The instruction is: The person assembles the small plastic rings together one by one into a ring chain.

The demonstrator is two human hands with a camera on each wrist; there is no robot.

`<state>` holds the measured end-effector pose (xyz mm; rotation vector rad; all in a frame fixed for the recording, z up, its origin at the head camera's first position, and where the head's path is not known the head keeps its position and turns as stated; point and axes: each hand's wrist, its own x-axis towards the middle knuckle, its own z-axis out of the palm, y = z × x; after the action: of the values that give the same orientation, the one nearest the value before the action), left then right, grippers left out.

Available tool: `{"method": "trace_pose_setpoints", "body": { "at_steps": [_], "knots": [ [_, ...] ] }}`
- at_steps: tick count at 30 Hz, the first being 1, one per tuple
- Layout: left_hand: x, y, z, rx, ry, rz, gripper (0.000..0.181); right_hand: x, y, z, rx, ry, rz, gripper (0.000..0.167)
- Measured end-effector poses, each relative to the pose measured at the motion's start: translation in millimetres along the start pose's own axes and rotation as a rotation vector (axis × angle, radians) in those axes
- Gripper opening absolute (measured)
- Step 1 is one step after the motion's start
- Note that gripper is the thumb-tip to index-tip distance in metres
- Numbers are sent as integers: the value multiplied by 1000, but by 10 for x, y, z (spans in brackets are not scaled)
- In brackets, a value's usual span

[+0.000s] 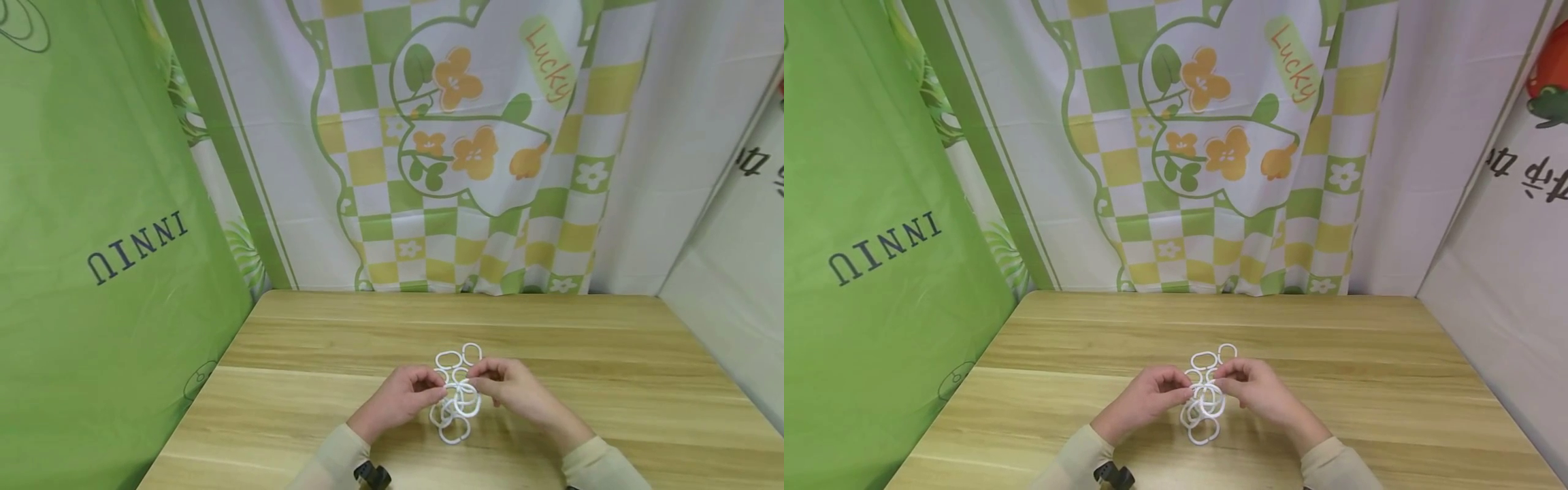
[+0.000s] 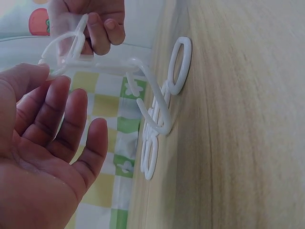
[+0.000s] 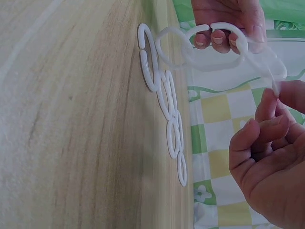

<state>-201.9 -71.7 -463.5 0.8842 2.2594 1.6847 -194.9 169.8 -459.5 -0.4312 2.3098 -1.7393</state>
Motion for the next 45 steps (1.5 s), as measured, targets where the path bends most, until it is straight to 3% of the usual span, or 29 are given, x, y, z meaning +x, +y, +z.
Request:
{"method": "trace_pose_setpoints", "body": {
  "at_steps": [2,10,25,34,45],
  "knots": [
    [-3,24,-2,-14,-1,3,11,-2,-1,4,-10,6,4,23],
    [53,-258,9,0,-1,-14,11,-6,4,1,-6,49,19,27],
    [52,-272,-26,-24,-35,-13,7,10,-69,2,83,266,44,26],
    [55,-300,-29,5,-79,-32,6,26,-68,29,100,285,22,25],
    [58,-276,-3,23,-35,-32,17,11,-103,116,141,262,-13,24]
  ]
}}
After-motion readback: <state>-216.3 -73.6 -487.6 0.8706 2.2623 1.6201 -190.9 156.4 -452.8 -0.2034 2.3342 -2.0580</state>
